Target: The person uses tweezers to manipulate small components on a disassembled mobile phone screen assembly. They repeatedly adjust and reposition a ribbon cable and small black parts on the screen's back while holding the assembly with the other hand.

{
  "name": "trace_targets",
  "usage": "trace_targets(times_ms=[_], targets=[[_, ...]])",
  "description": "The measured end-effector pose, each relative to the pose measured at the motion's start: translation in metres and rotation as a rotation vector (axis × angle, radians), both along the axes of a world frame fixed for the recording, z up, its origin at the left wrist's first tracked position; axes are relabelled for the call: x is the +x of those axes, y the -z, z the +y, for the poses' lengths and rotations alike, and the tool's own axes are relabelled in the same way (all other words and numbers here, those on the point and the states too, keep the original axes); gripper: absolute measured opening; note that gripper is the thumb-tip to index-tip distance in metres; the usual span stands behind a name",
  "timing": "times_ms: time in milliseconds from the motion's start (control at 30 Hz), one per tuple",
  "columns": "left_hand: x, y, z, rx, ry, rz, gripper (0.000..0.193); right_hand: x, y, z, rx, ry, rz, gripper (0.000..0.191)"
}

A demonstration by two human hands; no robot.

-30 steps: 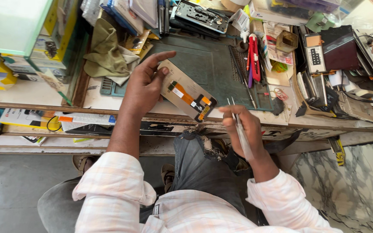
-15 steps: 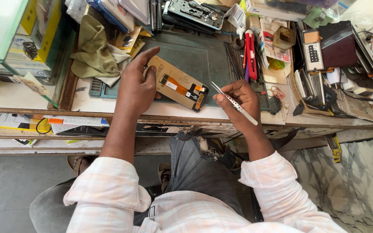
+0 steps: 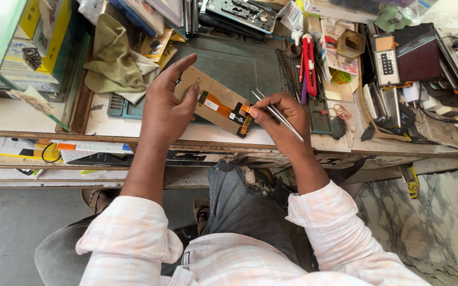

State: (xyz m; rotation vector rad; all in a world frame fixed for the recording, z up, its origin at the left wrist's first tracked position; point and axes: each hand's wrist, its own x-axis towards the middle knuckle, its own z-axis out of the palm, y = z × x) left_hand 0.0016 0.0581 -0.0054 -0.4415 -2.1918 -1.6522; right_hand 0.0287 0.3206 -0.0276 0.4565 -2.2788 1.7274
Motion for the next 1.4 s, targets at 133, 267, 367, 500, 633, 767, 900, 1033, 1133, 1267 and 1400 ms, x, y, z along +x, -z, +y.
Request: trace_targets(times_ms=[133, 267, 367, 500, 633, 767, 900, 1033, 1133, 1267, 1400], targets=[[0.001, 0.000, -0.001, 0.014, 0.008, -0.098, 0.050, -0.001, 0.000, -0.001, -0.056, -0.025, -0.035, 0.017], [0.000, -0.001, 0.001, 0.020, 0.024, -0.031, 0.051, -0.001, 0.001, 0.004, -0.084, -0.017, -0.103, 0.017], [0.002, -0.002, 0.001, 0.036, 0.019, -0.124, 0.051, -0.002, 0.001, 0.005, -0.072, -0.007, -0.124, 0.016], [0.002, -0.004, 0.002, 0.035, 0.018, -0.149, 0.051, -0.002, 0.001, 0.006, -0.017, -0.005, -0.104, 0.015], [0.001, -0.002, 0.002, 0.014, 0.016, -0.124, 0.052, -0.001, 0.001, 0.006, -0.018, -0.001, -0.102, 0.015], [0.000, 0.002, 0.001, 0.030, 0.021, -0.107, 0.052, -0.002, 0.004, 0.007, -0.010, -0.002, -0.065, 0.014], [-0.002, 0.006, 0.001, -0.025, -0.044, 0.023, 0.052, -0.002, 0.005, 0.009, -0.110, -0.025, -0.068, 0.008], [-0.004, 0.011, 0.003, -0.111, -0.134, 0.084, 0.049, 0.002, 0.004, 0.009, -0.135, 0.050, -0.091, 0.015], [-0.005, 0.016, 0.006, -0.157, -0.190, 0.111, 0.046, 0.003, 0.002, 0.009, -0.154, 0.058, -0.080, 0.021], [-0.006, 0.020, 0.010, -0.246, -0.228, 0.129, 0.042, 0.003, 0.000, 0.008, -0.159, 0.076, -0.084, 0.027], [-0.002, 0.015, 0.015, -0.383, -0.225, 0.184, 0.045, 0.003, -0.001, 0.009, -0.181, 0.060, -0.075, 0.032]])
